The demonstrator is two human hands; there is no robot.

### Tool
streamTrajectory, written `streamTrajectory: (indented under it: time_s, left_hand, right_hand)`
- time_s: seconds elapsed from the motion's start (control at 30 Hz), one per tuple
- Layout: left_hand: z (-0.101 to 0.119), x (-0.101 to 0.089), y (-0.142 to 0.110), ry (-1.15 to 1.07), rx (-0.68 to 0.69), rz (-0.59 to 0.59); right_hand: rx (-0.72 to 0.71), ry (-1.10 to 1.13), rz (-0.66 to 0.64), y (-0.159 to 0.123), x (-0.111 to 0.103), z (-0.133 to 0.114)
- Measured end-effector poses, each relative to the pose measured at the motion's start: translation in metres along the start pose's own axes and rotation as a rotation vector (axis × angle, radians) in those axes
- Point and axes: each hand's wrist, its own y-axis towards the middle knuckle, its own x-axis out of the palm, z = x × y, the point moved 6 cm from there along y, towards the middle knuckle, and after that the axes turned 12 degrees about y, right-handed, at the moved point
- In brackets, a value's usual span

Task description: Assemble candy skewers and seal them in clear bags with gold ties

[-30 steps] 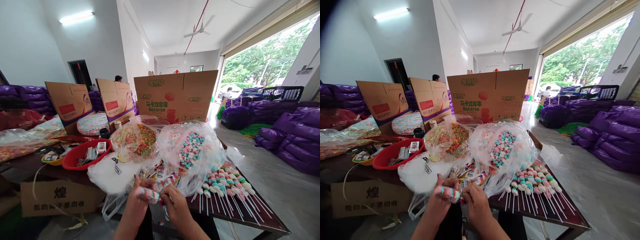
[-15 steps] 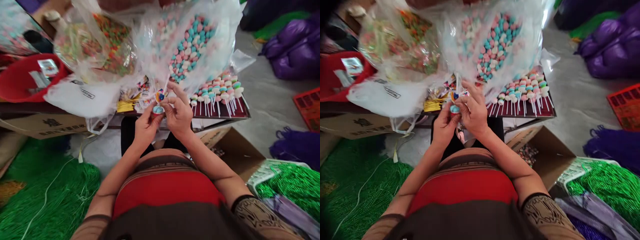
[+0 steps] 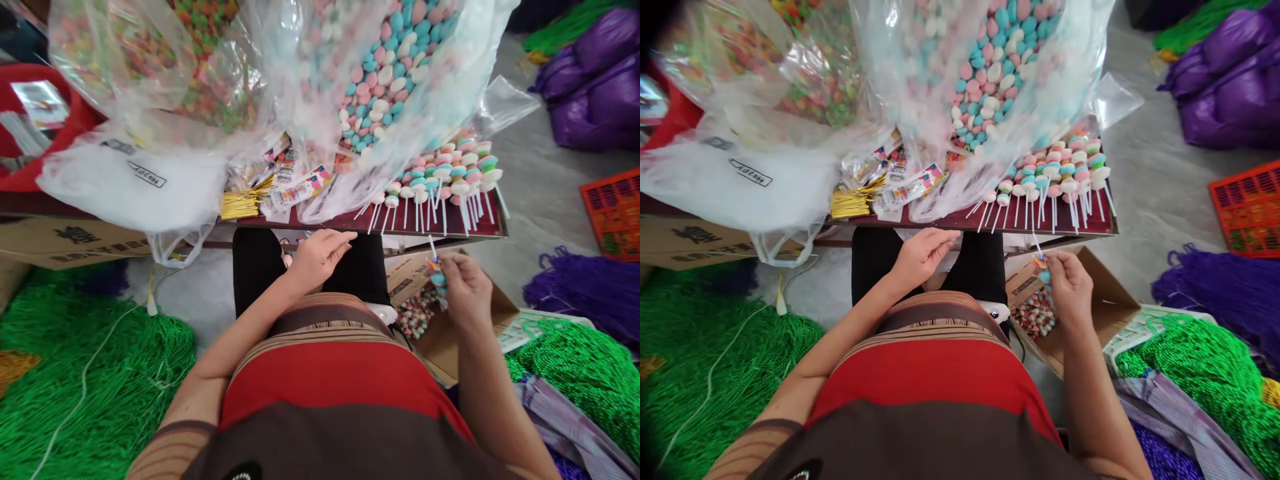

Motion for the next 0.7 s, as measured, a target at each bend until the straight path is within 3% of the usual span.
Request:
streamTrajectory:
  time_s: [0.03,0.1,0.17,0.27,0.37,0.43,0.53,0.7]
  left_hand:
    - [-0.007,-0.004,0.000,0.014,-0.028,0.023]
    - [-0.022,-0.011,0.003,0.038,-0.063,0.064]
    - [-0.039,-0.019,0.010,0.094,-0.100,0.097]
    - [-0.077,-0.028,0.029,0.276,-0.194,0.142]
    - [-0.118,-0.028,0.051,0.463,-0.318,0.153]
    - [-0.138,-0.022,0.060,0.540,-0.387,0.092]
    - [-0.146,-0.016,0.067,0.601,-0.453,0.004]
    - [-0.140,-0.017,0.070,0.651,-0.565,-0.082]
  right_hand:
    - [0.038,-0.199,0.006,0.001,-0.015,0.021]
    - [0.107,-0.351,-0.035,0.001,-0.035,0.054]
    - [0.126,-0.453,-0.070,0.001,-0.045,0.068]
    - [-0.025,-0.483,-0.037,0.001,-0.045,0.050]
    - [-0.246,-0.366,-0.108,-0.001,-0.020,0.012]
    - [-0.356,-0.313,-0.189,-0.006,-0.001,-0.010]
    - [-0.433,-0.262,-0.221,-0.016,0.015,-0.028]
    - [-0.427,-0.237,-0.195,-0.027,0.012,-0.023]
